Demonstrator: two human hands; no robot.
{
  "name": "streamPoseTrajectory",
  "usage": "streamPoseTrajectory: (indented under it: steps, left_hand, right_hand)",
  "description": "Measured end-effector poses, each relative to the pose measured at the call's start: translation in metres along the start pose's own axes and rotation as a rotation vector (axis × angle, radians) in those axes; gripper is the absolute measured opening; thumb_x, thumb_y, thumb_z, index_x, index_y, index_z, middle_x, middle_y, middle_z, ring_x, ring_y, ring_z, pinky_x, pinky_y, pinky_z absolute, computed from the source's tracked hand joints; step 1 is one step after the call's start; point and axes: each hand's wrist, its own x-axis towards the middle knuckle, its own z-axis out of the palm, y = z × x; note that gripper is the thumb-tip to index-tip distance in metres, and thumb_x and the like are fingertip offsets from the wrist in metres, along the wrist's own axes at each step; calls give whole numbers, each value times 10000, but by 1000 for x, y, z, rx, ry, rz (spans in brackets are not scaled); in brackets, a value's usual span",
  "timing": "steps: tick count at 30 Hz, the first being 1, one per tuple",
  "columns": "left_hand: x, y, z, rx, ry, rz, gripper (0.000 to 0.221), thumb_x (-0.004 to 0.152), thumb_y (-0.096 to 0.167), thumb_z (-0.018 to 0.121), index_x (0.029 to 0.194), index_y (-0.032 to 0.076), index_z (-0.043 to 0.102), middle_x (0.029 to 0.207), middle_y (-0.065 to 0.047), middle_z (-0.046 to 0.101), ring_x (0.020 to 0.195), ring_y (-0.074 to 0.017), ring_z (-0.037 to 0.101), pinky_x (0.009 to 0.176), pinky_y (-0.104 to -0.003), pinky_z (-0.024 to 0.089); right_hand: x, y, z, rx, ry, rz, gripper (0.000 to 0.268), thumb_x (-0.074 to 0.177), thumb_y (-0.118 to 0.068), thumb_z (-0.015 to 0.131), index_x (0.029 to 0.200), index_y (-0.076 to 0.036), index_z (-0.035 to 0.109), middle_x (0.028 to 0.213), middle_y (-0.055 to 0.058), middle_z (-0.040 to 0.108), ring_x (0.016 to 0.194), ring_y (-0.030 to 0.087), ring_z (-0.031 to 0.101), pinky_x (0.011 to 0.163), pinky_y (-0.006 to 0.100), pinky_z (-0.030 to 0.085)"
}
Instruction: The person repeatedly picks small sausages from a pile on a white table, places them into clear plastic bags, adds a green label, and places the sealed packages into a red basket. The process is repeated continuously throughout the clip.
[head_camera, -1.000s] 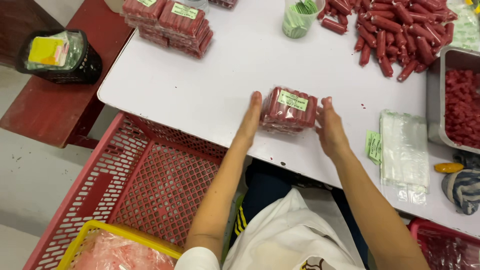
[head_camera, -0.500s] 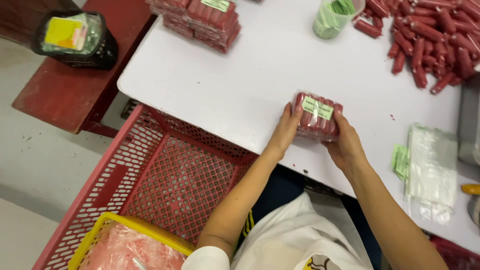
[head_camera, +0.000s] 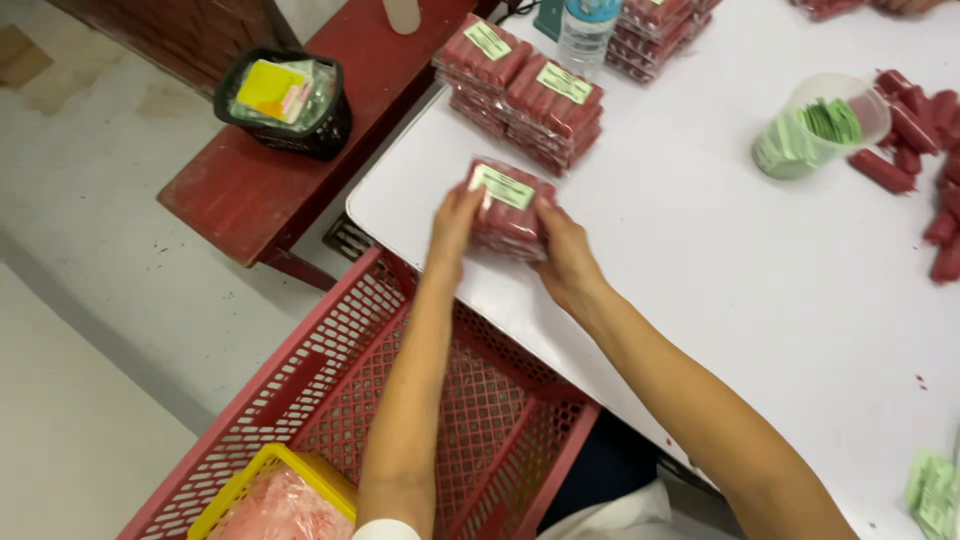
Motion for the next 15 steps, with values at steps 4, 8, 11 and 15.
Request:
streamPoseTrajectory:
  steps: [4,8,11,15]
  left_hand:
    - [48,32,-36,-37,82,49,739,894,458,768,1467,47,549,1494,-230,542,1418,-391,487,1184,-518,365]
    - [80,47,-44,-82,224,141,891,853,448,855,1529,40,442,1547,-286,446,1476,-439,391,1227,-533,310]
    - [106,14,-40,95,630,266,944,855,535,846,1521,15,425,1534,-335,374,1499,-440,336,1300,-471,229]
    - [73,15,13,-147,711,223,1022,931,554,728,1580,-69,243,1588,-371,230,1547,-451,192,1319,-468,97]
  right_hand:
    - [35,-7,69,112,-16,-98,671,1003,-395,614,1487,-21,339,1442,271,474,1314,437,479,1057,655,387]
    - [50,-31,111,-15,82,-160,1015,980,-453,612,1602,69,2,1665,340,42,1547,498,74,1206,675,136]
    - [97,-11,99,-32,88,-146,1057,980,-509,632,1609,46,-12,1673,307,15,1551,480,47,1212,679,108]
    - [87,8,51,-10,65,-68,1024,1003,-557,596,1637,-18,0,1698,248,-31,1553,483,-15,1141,771,93]
